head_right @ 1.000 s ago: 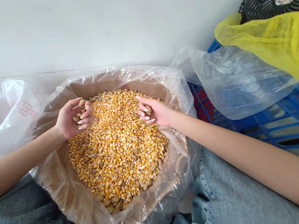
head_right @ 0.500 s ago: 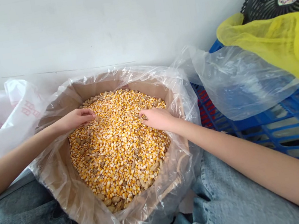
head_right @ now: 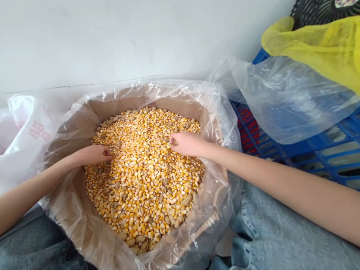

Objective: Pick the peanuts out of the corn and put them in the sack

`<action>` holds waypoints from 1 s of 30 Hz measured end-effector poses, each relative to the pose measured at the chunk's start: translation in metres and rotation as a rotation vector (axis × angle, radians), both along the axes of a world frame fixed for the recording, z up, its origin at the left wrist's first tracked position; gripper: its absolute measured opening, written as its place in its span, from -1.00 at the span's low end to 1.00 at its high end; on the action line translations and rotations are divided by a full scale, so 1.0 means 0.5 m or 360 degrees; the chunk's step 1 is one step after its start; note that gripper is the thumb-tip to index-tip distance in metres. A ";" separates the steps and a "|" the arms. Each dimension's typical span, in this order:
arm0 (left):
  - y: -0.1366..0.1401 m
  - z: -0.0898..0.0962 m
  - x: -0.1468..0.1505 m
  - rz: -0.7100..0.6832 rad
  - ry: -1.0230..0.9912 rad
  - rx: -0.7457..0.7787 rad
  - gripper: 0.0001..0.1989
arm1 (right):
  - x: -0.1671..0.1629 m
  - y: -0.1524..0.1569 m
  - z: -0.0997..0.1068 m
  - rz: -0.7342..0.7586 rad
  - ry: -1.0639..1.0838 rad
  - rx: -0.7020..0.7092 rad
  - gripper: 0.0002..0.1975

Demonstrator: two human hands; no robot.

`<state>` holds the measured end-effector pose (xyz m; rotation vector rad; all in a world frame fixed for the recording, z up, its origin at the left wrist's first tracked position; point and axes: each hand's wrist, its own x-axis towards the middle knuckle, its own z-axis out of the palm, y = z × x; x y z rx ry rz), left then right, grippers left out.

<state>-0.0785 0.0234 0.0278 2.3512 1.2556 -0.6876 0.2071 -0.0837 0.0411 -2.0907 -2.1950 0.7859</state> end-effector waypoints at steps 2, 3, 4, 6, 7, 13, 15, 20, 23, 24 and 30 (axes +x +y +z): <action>-0.005 0.016 0.004 0.0142 -0.0211 -0.0143 -0.73 | 0.002 0.003 0.010 -0.0216 0.0486 -0.0139 -0.82; -0.009 0.026 0.007 0.0252 -0.0358 -0.0267 -0.75 | 0.003 0.005 0.016 -0.0337 0.0779 -0.0218 -0.83; -0.014 0.037 0.012 0.0380 -0.0530 -0.0425 -0.76 | 0.005 0.008 0.022 -0.0447 0.1076 -0.0289 -0.84; -0.025 0.057 0.022 0.0656 -0.0930 -0.0791 -0.79 | 0.009 0.011 0.033 -0.0596 0.1607 -0.0395 -0.89; -0.030 0.066 0.028 0.0787 -0.1142 -0.0976 -0.81 | 0.012 0.013 0.038 -0.0635 0.1816 -0.0429 -0.91; -0.037 0.095 0.040 0.1372 -0.2161 -0.1623 -0.91 | 0.021 0.013 0.057 -0.0756 0.2365 -0.0496 -0.91; -0.033 0.097 0.036 0.1448 -0.2371 -0.1653 -0.87 | 0.022 0.013 0.059 -0.0755 0.2440 -0.0506 -0.89; -0.026 0.090 0.029 0.1508 -0.2493 -0.1586 -0.79 | 0.015 0.016 0.051 -0.0750 0.2407 -0.0526 -0.73; -0.021 0.076 0.033 0.1482 -0.2386 -0.1406 -0.76 | 0.007 0.016 0.037 -0.0823 0.2144 -0.0425 -0.62; -0.019 0.069 0.034 0.1465 -0.2300 -0.1311 -0.77 | 0.005 0.016 0.031 -0.0844 0.2017 -0.0370 -0.63; 0.004 0.019 0.040 0.0941 -0.1109 -0.0138 -0.80 | 0.008 0.028 0.002 -0.0414 0.0782 0.0032 -0.80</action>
